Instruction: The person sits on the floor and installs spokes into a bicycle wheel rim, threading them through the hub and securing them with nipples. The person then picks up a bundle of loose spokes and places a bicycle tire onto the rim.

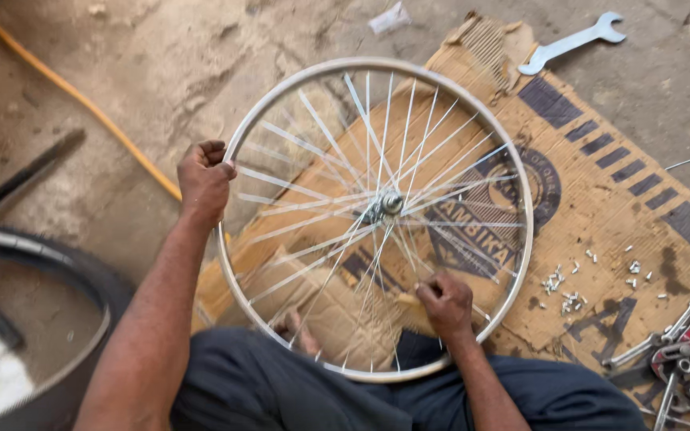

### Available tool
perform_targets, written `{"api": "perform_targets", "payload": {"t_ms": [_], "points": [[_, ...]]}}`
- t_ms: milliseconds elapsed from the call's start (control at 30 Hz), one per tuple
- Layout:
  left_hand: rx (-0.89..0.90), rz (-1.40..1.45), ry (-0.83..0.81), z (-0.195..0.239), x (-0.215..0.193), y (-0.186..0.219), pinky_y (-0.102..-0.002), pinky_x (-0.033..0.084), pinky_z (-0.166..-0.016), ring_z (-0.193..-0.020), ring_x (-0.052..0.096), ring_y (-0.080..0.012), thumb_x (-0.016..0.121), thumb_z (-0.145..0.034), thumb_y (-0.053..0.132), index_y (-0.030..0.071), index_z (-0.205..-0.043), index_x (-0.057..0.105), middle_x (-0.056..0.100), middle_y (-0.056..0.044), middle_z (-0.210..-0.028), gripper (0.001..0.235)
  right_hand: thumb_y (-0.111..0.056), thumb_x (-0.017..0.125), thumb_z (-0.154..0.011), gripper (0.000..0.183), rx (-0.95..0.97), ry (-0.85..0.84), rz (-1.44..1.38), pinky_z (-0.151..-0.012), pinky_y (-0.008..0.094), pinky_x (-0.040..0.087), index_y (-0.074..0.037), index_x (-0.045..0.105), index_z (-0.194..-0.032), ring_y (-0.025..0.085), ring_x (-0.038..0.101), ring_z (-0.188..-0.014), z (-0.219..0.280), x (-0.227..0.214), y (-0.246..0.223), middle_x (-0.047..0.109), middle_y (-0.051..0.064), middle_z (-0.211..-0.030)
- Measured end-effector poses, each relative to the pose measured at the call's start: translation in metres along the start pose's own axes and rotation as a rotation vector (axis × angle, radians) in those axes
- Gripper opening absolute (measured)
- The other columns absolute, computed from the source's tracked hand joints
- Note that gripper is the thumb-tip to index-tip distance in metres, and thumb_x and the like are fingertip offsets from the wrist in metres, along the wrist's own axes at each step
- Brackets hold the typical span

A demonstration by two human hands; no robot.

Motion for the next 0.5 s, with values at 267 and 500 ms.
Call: {"api": "perform_targets", "payload": {"t_ms": [267,500], "points": [[0.276,-0.561,0.01,0.098,-0.041,0.045,-0.039,0.056,-0.085,-0.098,0.07,-0.0264,0.068,-0.084,0.0,0.0,-0.121,0.067,0.073,-0.015,-0.111,0.037,-0.024,0.079,-0.078,0.024,0.189,-0.156,-0.083,-0.053,0.033,0.044,-0.003,0.069,-0.072,0.015,0.055,-0.053,0.003,-0.021,0.004,0.061,0.006,-0.06],[0.229,-0.317,-0.469,0.302,0.133,0.05,-0.045,0.056,-0.082,-0.095,0.072,-0.0361,0.066,-0.09,0.022,0.002,-0.115,0.068,0.074,-0.02,-0.101,0.032,-0.032,0.061,-0.1,0.04,0.478,-0.423,-0.225,-0.052,0.033,0.038,-0.001,0.069,-0.077,0.011,0.043,-0.055,0.024,-0.037,0.005,0.049,0.001,-0.058]]}}
Point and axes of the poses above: each hand's wrist, its own z-axis away from the middle knuckle, its own x-axis out of the palm, y = z × x, the point moved 2 cm from there along -z, towards the middle knuckle
